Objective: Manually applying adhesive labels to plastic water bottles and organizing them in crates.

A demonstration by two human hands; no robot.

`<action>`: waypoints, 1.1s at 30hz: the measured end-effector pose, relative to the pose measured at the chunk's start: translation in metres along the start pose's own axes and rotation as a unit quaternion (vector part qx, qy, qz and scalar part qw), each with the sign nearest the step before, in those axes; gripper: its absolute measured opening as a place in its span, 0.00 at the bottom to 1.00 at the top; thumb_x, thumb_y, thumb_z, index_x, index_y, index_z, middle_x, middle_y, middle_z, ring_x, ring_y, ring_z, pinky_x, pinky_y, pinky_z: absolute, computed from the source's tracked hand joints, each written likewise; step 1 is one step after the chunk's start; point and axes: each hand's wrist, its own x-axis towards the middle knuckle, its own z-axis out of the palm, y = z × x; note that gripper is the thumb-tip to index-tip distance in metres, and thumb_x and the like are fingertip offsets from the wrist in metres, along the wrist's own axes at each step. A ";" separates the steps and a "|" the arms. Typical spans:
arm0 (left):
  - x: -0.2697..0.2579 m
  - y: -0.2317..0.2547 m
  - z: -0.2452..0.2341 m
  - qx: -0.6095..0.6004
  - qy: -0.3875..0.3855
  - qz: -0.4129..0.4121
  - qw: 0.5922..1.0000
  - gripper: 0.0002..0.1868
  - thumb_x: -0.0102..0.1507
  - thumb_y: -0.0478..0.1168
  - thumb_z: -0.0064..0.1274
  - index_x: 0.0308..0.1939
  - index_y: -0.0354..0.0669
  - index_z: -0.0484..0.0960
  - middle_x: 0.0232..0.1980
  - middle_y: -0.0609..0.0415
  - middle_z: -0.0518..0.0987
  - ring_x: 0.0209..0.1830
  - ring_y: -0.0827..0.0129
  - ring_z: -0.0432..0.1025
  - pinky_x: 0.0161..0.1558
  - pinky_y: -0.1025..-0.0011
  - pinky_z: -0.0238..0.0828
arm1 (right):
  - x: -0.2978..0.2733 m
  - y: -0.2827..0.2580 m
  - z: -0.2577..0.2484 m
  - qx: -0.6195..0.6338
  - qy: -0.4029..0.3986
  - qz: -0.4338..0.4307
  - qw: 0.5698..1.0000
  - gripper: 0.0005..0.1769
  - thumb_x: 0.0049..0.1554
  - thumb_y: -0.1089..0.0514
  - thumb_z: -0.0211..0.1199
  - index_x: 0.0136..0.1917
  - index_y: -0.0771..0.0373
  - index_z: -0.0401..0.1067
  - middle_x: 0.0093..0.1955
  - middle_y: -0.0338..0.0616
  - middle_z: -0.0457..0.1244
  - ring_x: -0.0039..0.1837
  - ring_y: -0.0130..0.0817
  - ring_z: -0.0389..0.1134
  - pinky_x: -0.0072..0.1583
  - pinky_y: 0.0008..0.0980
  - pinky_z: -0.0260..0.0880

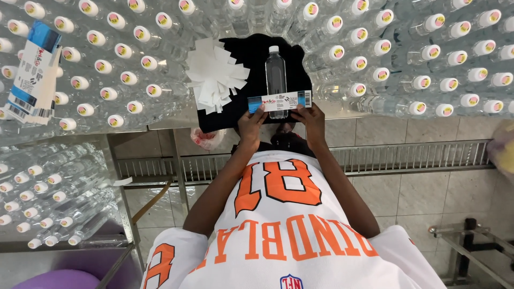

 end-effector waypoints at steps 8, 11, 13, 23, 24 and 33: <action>0.011 -0.014 -0.008 -0.015 -0.001 -0.006 1.000 0.22 0.67 0.42 0.73 0.56 0.28 0.84 0.50 0.44 0.77 0.58 0.50 0.80 0.69 0.48 0.77 | 0.001 0.007 -0.001 0.065 -0.014 0.034 0.997 0.14 0.68 0.56 0.70 0.60 0.67 0.75 0.50 0.48 0.66 0.61 0.56 0.77 0.63 0.58 0.83; 0.007 -0.009 -0.005 -0.022 0.010 -0.013 1.000 0.20 0.67 0.39 0.72 0.55 0.28 0.83 0.48 0.47 0.76 0.55 0.52 0.81 0.69 0.49 0.78 | 0.001 0.008 -0.004 0.060 -0.021 0.035 0.997 0.14 0.68 0.57 0.68 0.62 0.68 0.75 0.52 0.50 0.66 0.63 0.58 0.76 0.65 0.61 0.82; 0.005 -0.009 -0.006 -0.026 0.012 -0.014 0.999 0.20 0.67 0.39 0.72 0.55 0.27 0.83 0.48 0.46 0.76 0.55 0.51 0.81 0.69 0.48 0.78 | 0.002 0.013 -0.005 0.065 -0.020 0.036 0.997 0.13 0.68 0.58 0.68 0.61 0.68 0.75 0.51 0.50 0.66 0.63 0.57 0.76 0.65 0.61 0.81; 0.011 -0.016 -0.010 -0.027 0.014 -0.015 0.999 0.20 0.68 0.37 0.70 0.57 0.26 0.82 0.49 0.44 0.76 0.57 0.46 0.81 0.68 0.47 0.79 | 0.003 0.017 -0.006 0.072 -0.024 0.030 0.997 0.12 0.69 0.59 0.66 0.61 0.69 0.75 0.52 0.51 0.66 0.63 0.57 0.76 0.68 0.63 0.79; 0.010 -0.014 -0.009 -0.027 0.014 -0.015 0.999 0.20 0.68 0.37 0.70 0.57 0.26 0.82 0.49 0.44 0.76 0.57 0.46 0.81 0.68 0.47 0.79 | 0.003 0.018 -0.006 0.072 -0.023 0.030 0.997 0.12 0.69 0.59 0.66 0.61 0.69 0.75 0.52 0.51 0.66 0.63 0.57 0.76 0.68 0.63 0.79; 0.012 -0.019 -0.011 -0.021 0.003 -0.006 1.000 0.21 0.69 0.38 0.70 0.59 0.26 0.81 0.50 0.42 0.76 0.58 0.44 0.81 0.69 0.46 0.79 | -0.002 0.011 0.000 0.070 -0.013 0.023 0.997 0.12 0.69 0.59 0.66 0.60 0.70 0.75 0.48 0.49 0.65 0.61 0.58 0.76 0.67 0.64 0.80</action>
